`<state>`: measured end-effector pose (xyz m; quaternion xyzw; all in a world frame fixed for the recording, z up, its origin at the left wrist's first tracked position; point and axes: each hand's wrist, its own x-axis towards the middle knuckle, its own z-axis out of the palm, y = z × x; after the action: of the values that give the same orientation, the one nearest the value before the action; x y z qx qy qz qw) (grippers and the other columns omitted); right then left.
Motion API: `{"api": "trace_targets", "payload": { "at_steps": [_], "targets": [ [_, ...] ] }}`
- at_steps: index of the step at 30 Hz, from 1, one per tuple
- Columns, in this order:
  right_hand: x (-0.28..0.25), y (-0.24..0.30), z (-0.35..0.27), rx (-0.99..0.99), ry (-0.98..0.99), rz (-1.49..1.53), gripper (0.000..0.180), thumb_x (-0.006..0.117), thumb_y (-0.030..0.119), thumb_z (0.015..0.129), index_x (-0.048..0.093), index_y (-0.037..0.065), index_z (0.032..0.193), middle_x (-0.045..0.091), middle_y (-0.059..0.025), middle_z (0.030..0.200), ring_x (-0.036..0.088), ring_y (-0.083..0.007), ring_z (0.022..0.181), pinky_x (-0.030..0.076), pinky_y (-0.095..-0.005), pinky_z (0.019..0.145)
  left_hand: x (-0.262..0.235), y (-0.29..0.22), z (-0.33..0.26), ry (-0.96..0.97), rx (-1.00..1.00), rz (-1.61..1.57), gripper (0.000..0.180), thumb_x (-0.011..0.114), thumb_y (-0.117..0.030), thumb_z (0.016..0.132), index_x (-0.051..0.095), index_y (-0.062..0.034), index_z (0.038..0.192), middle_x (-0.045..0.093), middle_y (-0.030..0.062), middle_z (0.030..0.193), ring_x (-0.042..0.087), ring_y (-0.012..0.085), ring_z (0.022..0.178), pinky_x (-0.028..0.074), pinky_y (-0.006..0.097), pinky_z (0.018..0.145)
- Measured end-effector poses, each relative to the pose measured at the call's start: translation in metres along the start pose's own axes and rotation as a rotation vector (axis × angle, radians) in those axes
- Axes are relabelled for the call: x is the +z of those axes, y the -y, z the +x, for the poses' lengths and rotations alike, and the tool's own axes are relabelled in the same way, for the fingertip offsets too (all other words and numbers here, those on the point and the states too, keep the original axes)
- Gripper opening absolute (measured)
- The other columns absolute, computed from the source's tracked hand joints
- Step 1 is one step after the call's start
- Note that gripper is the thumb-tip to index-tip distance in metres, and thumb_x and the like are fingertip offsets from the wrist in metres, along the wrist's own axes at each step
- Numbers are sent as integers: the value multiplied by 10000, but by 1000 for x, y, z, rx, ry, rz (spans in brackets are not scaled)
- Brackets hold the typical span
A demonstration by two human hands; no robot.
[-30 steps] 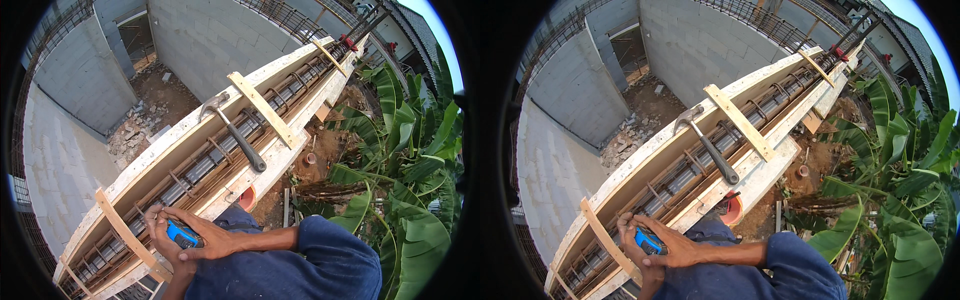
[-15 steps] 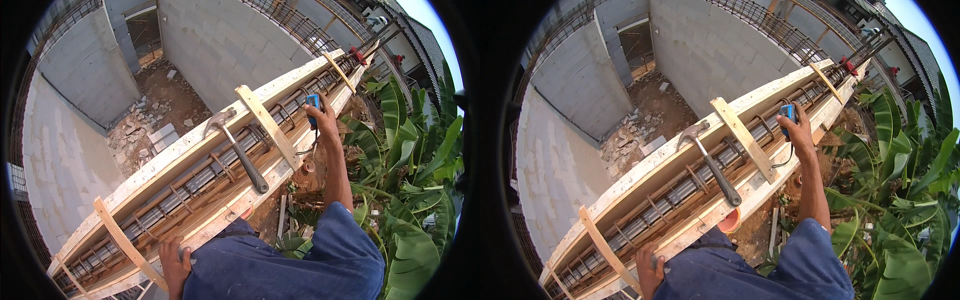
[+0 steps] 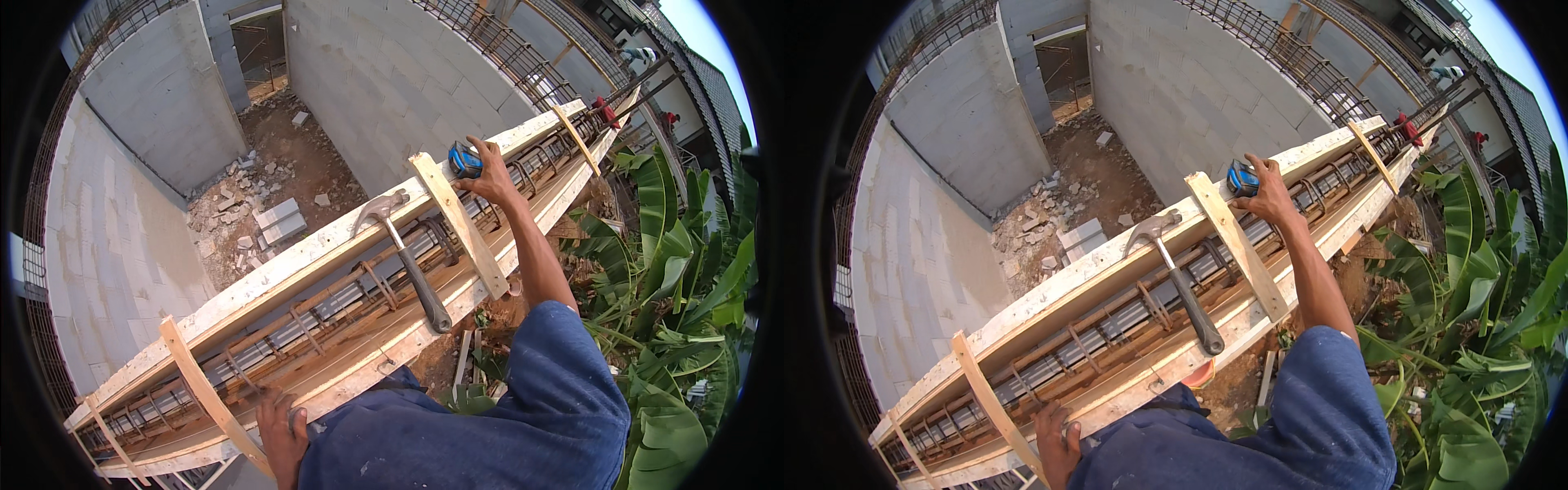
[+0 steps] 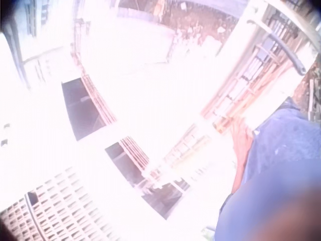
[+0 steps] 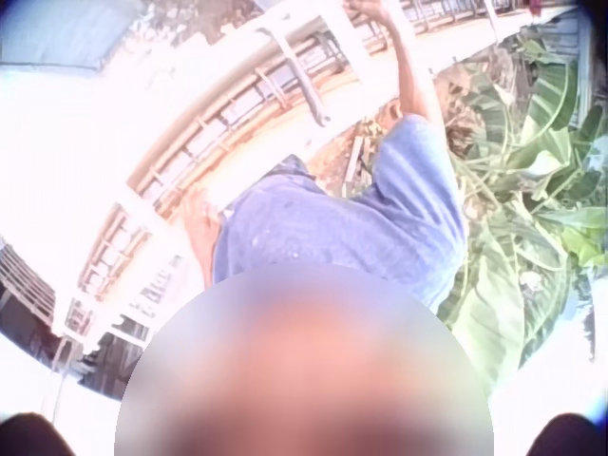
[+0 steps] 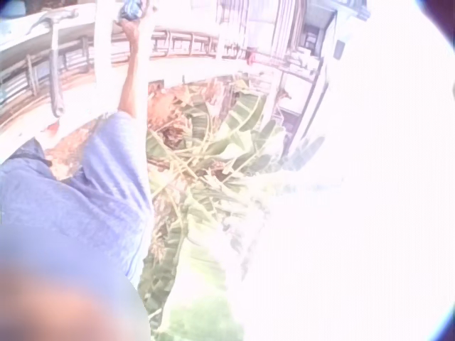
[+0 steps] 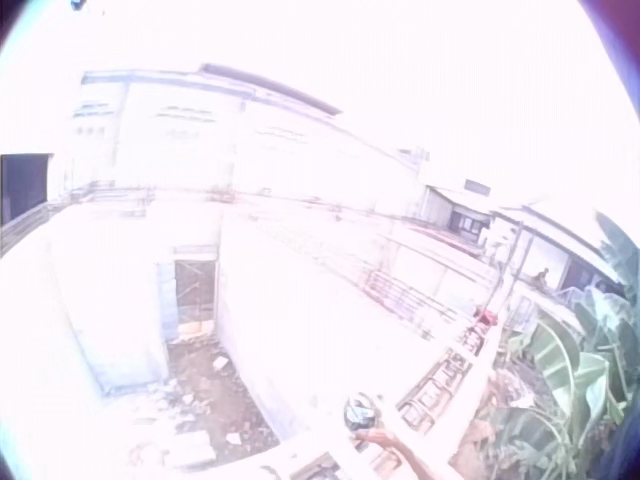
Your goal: The person assembles a wooden formwork structure on a construction site. They measure and mark wooden planks, then use a hammer to drive nails into the wood to secure the frame. The person repeatedly measures, adjusts, and hammers nails to build the structure.
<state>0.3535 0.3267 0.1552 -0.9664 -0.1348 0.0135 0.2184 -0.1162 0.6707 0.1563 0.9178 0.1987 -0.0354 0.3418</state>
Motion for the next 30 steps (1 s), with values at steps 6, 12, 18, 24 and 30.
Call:
{"api": "trace_targets", "payload": {
  "at_steps": [6, 12, 18, 24, 30],
  "targets": [
    [-6, -15, 3, -8, -74, 186, 637, 749, 363, 794, 560, 38, 1309, 647, -163, 1015, 665, -332, 961, 550, -409, 880, -2, -2, -2, -2, -67, -17, 275, 641, -129, 844, 655, 8, 1083, 555, 222, 1277, 485, 421, 1206, 368, 490, 1052],
    [1, -40, 19, 486, -81, 851, 493, 585, 446, 972, 608, -18, 1137, 630, -77, 775, 602, -167, 623, 559, -321, 534, -5, -6, -1, 7, -87, -28, 255, 617, -132, 874, 655, 4, 1086, 551, 232, 1287, 489, 416, 1215, 379, 478, 1046],
    [30, -66, 27, 606, -354, 694, 551, 539, 495, 970, 586, -30, 1133, 542, -77, 654, 553, -176, 534, 520, -314, 422, -9, -10, 0, -40, -52, -48, 248, 626, -112, 866, 664, -1, 1085, 566, 217, 1274, 521, 409, 1188, 406, 471, 1023],
    [19, -54, 16, 434, -622, 163, 613, 490, 501, 988, 617, -71, 1167, 671, -208, 960, 610, -288, 828, 494, -393, 782, -10, 2, -15, -176, 49, -89, 223, 667, -92, 847, 686, -25, 1059, 590, 172, 1230, 559, 370, 1126, 454, 453, 956],
    [18, 58, -80, 19, -278, 492, 466, 559, 356, 1012, 589, -34, 1265, 638, -148, 1188, 608, -234, 1032, 475, -354, 876, -5, 30, -73, -939, -207, -92, 163, 694, -127, 879, 656, -10, 986, 611, 140, 1115, 600, 236, 934, 487, 358, 805]
  ]
}}
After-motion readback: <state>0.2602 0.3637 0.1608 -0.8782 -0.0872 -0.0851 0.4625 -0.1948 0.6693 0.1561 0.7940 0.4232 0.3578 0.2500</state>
